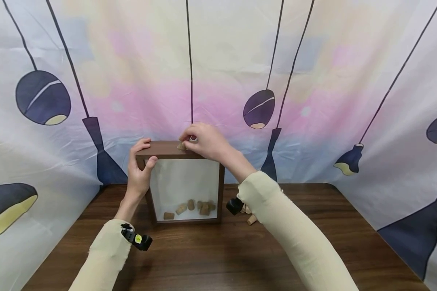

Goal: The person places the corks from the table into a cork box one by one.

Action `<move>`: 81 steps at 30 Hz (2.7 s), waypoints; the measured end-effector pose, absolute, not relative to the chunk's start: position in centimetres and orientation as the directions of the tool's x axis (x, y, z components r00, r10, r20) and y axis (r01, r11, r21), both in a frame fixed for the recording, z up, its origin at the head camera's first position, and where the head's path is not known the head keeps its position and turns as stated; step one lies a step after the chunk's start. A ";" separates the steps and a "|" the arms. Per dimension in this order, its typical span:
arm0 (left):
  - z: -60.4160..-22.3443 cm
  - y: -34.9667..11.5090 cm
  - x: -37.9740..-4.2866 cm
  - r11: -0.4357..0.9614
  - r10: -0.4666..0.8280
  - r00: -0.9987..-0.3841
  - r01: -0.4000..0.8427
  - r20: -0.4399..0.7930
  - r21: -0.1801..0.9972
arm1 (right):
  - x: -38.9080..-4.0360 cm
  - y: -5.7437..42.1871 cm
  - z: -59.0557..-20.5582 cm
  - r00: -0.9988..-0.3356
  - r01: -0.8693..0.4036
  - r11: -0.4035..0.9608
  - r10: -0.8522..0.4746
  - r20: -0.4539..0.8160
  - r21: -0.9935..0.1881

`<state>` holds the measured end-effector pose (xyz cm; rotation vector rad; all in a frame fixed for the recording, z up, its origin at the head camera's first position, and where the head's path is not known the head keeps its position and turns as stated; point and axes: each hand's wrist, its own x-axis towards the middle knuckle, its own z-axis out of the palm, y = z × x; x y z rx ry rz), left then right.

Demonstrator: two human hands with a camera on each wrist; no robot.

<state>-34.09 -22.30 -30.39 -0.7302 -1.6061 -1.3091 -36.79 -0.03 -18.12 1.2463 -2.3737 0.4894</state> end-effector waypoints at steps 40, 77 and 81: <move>-30.4 -22.1 -34.2 0.259 -0.093 -0.388 0.880 0.917 0.398 | -40.0 12.9 -26.2 -0.703 -0.696 0.602 -0.459 0.544 -0.391; -30.6 -22.3 -34.2 0.269 -0.103 -0.398 0.871 0.912 0.410 | -41.8 18.0 -40.3 -0.840 -0.526 0.674 -0.505 0.196 -0.519; -30.6 -22.3 -34.3 0.267 -0.102 -0.399 0.872 0.911 0.411 | -41.9 18.4 -41.0 -0.844 -0.517 0.678 -0.504 0.181 -0.522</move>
